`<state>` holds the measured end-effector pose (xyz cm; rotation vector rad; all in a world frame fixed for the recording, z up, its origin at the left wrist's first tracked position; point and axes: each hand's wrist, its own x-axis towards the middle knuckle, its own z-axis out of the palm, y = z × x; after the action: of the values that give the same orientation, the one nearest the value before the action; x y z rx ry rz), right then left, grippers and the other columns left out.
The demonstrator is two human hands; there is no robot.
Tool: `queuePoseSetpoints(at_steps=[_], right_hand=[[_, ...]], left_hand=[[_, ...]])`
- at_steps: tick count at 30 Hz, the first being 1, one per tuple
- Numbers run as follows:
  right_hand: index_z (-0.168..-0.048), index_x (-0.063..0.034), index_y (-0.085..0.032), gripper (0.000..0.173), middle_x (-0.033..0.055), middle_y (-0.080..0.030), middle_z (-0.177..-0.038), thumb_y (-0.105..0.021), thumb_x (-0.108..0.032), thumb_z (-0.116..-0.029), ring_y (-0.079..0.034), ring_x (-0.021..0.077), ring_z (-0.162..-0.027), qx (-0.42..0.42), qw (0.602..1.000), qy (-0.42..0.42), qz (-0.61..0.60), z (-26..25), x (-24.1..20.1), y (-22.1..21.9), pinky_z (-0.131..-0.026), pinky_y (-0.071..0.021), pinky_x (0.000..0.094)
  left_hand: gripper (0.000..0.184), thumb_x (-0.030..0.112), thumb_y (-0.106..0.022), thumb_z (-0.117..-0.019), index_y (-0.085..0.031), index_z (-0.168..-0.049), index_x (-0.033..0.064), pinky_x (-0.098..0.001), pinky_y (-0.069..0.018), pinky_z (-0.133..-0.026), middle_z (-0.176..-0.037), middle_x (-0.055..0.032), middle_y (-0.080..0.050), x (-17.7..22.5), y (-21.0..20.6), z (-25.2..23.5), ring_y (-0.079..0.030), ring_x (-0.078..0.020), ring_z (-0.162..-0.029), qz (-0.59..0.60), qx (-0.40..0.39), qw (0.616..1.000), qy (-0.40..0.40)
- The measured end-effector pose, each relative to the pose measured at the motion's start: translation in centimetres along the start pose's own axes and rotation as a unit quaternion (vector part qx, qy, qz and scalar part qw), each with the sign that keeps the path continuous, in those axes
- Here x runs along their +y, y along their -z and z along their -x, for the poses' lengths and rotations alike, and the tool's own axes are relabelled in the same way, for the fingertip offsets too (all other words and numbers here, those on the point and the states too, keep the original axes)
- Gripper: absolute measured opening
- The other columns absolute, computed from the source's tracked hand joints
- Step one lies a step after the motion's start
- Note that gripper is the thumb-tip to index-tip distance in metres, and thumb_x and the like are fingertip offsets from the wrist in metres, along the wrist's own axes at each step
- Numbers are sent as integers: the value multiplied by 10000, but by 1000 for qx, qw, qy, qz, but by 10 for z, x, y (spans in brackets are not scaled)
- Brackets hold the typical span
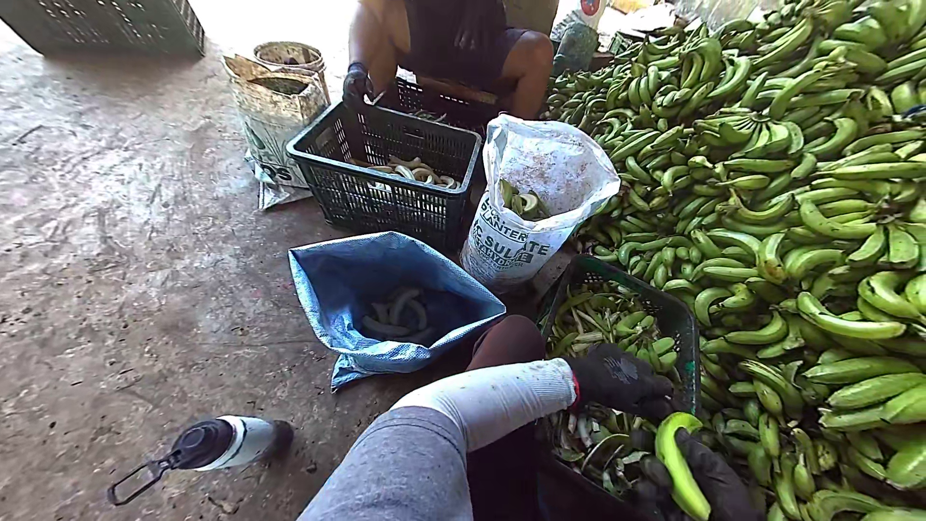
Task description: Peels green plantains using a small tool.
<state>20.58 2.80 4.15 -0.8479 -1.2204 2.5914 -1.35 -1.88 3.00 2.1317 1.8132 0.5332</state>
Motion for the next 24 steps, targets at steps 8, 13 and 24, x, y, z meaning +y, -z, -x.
queuePoseSetpoints(at_steps=[8, 13, 24], right_hand=[[-1279, -40, -495, 308, 114, -708, -836, -392, -197, -1034, -674, 210, -570, 29, 945, -89, 312, -58, -38, -63, -519, -599, 375], [-1195, -102, -571, 321, 67, -689, -959, -347, -292, -1067, -671, 175, -734, -18, 928, 87, 362, -140, -132, -148, -661, -591, 353], [-1434, -35, -504, 413, 216, -605, -1333, -407, -239, -1087, -620, 320, -1188, 238, 643, 285, 670, -204, -194, -146, -992, -497, 527]], left_hand=[[515, 471, -422, -1074, -605, -1309, 50, -671, -486, -945, -1257, -228, -655, -48, 21, -5, -617, -421, -1211, 146, -26, 944, 295], [493, 436, -465, -1060, -650, -1213, 6, -677, -474, -949, -1242, -242, -658, -28, 7, -1, -611, -431, -1211, 126, -148, 943, 270], [498, 455, -360, -1100, -614, -1310, 81, -644, -488, -946, -1206, -209, -679, -52, 39, 2, -640, -407, -1162, 223, 0, 906, 360]])
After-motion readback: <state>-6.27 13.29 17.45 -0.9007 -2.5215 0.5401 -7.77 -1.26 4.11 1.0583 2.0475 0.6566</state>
